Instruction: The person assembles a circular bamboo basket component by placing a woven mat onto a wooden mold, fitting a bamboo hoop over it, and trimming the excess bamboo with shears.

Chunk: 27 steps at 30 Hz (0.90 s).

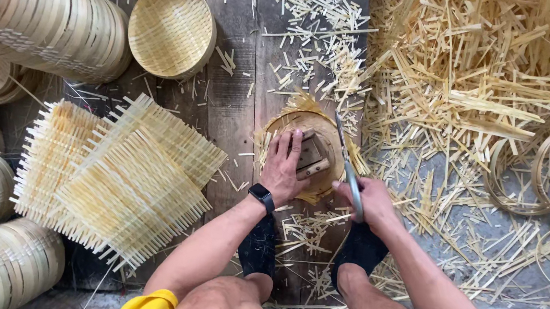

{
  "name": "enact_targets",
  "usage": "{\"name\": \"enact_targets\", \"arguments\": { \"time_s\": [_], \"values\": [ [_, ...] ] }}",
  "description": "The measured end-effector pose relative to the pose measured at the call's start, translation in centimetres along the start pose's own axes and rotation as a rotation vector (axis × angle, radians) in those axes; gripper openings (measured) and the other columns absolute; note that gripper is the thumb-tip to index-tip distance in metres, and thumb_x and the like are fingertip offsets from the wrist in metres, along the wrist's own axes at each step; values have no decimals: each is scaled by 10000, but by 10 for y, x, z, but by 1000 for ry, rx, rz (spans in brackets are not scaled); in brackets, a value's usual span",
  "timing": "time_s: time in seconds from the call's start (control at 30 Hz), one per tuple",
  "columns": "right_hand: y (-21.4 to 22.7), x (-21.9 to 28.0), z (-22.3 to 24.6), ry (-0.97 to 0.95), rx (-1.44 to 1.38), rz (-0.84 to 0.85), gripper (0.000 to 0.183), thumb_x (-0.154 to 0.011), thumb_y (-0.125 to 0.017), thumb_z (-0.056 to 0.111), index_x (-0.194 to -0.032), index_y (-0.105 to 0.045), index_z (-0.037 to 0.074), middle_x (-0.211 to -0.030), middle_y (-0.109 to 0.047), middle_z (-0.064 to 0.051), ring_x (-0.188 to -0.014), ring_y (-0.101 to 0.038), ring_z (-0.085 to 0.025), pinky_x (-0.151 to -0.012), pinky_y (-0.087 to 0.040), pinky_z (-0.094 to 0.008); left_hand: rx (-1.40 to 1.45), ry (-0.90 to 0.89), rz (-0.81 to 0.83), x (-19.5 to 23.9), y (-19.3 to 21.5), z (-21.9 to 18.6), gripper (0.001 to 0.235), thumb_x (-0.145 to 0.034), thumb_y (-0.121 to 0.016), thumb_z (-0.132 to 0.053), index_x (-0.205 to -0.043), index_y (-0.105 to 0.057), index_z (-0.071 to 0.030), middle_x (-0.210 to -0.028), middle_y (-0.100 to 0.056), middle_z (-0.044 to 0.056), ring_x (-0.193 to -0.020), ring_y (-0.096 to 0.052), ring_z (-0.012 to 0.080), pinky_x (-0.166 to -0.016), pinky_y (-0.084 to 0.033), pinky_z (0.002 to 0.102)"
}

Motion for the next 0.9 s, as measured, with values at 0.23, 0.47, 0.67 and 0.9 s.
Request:
{"name": "enact_targets", "arguments": {
  "time_s": [0.23, 0.47, 0.67, 0.9],
  "values": [
    [53, -2, -16, 214, 687, -341, 566, -860, -688, 596, -877, -663, 31, -736, -689, -113, -733, -688, -286, -731, -558, -462, -189, 193, 90, 0, 12, -11, 1279, -556, -925, -340, -1586, -169, -282, -1550, -256, 307, -1427, -264, 510, -1126, -266, 645],
    [63, -43, -39, 640, 1240, -651, 686, -651, -736, 583, -930, -646, -37, -912, -650, -211, -860, -643, -378, -712, -554, -494, -27, 241, 87, -4, -21, -30, 1264, -698, -822, -550, -1630, 3, -327, -1491, -237, 443, -1370, -347, 583, -1083, -311, 707],
    [85, -69, -60, 371, 1239, -433, 386, -1007, -533, 390, -1020, -646, 21, -948, -657, -173, -793, -674, -276, -661, -585, -450, -42, 210, 101, -5, -21, -33, 1245, -695, -816, -515, -1635, -26, -309, -1472, -263, 455, -1283, -411, 598, -1072, -379, 660],
    [75, -81, -42, 703, 1432, -763, 509, -818, -581, 526, -865, -659, 25, -760, -659, -153, -646, -641, -245, -554, -561, -387, -32, 105, 78, -6, -15, -41, 1236, -653, -836, -451, -1628, -89, -312, -1452, -272, 460, -1283, -418, 611, -1057, -389, 648]
  ]
}}
Point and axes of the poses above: each hand's wrist, its own x-axis away from the middle knuckle, its own y-axis out of the back of the hand, z = x × y, the point moved 1 cm from there along -x, towards the middle knuckle
